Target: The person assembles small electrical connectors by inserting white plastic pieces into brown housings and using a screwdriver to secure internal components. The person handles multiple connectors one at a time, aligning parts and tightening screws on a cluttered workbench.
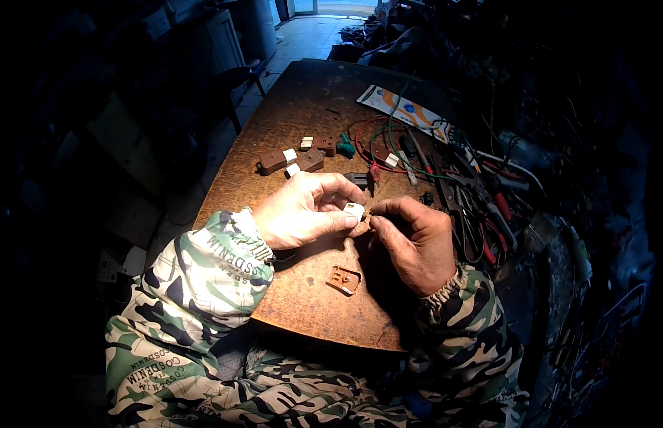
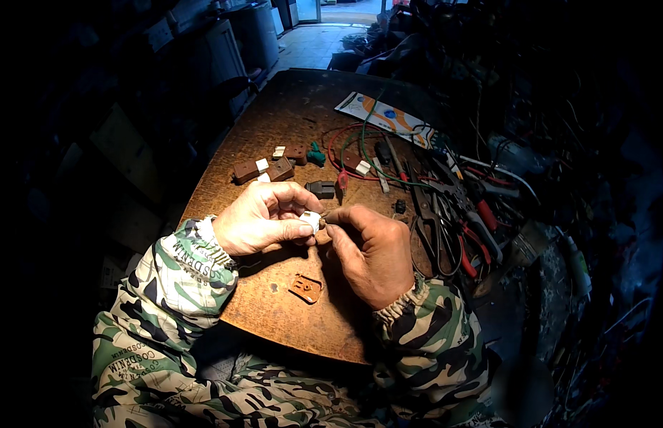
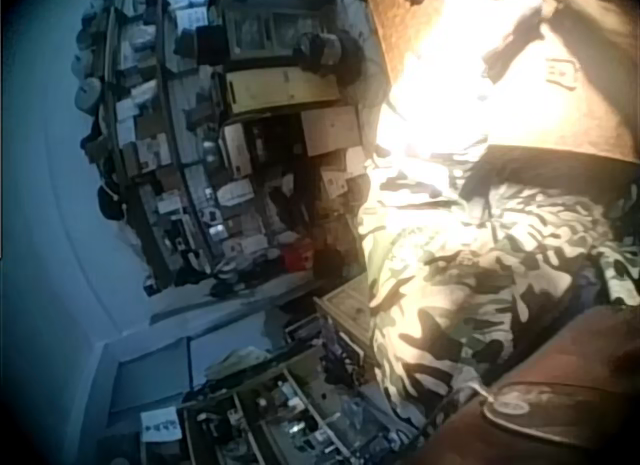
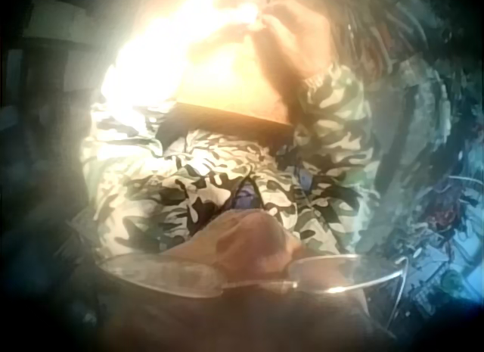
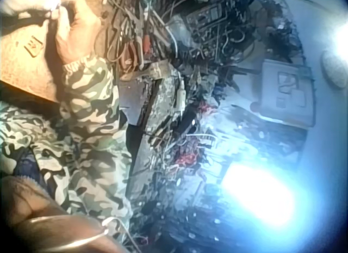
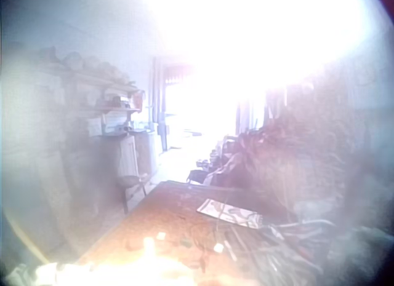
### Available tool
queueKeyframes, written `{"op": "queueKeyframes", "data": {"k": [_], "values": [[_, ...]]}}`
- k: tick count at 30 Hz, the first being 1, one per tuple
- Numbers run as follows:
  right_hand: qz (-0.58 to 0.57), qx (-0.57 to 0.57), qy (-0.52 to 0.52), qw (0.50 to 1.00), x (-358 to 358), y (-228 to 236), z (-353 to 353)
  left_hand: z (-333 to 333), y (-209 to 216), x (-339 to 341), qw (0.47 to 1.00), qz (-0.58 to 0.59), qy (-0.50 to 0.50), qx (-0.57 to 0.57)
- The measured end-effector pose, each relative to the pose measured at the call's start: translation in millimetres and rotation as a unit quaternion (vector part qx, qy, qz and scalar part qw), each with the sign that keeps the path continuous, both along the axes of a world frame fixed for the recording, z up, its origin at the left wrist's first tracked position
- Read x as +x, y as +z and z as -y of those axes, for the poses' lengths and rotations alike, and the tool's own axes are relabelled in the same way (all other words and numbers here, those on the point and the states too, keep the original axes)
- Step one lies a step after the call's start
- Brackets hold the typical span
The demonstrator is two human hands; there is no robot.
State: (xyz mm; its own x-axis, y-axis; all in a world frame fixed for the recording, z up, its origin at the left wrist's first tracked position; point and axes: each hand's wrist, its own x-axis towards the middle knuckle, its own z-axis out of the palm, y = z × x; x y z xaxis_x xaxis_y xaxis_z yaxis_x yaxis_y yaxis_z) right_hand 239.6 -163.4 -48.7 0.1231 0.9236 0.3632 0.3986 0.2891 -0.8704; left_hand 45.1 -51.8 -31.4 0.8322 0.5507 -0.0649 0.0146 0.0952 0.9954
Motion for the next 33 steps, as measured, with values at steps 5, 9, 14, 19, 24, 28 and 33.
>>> {"op": "queueKeyframes", "data": {"k": [5, 9, 14, 19, 24, 28, 33], "values": [[0.001, -0.001, 0.005, 1.000, 0.0, 0.0, -0.8, -0.3, 0.4, -0.6, 0.999, -0.006, -0.001, 0.043], [-0.002, 0.018, 0.004, 1.000, -0.2, 1.4, -0.1, -2.2, -2.9, 0.8, 0.999, 0.004, 0.001, 0.044], [-0.082, -0.009, -0.066, 0.994, 3.0, 9.7, 1.4, -9.4, -2.8, 1.4, 0.999, -0.013, 0.044, -0.022], [0.068, 0.045, -0.051, 0.995, 14.9, 14.3, -0.1, -17.9, 10.8, -12.1, 0.990, 0.049, 0.123, -0.054], [0.223, 0.037, -0.024, 0.974, 8.4, 11.2, 3.7, -26.3, 11.1, -17.1, 0.980, 0.091, 0.168, -0.059], [0.320, 0.044, -0.067, 0.944, 17.8, 10.2, -0.4, -25.6, 11.7, -17.4, 0.979, 0.094, 0.171, -0.058], [0.422, 0.093, -0.010, 0.902, 9.7, -6.3, -8.3, -24.4, 6.6, -16.1, 0.982, 0.099, 0.140, -0.077]]}}
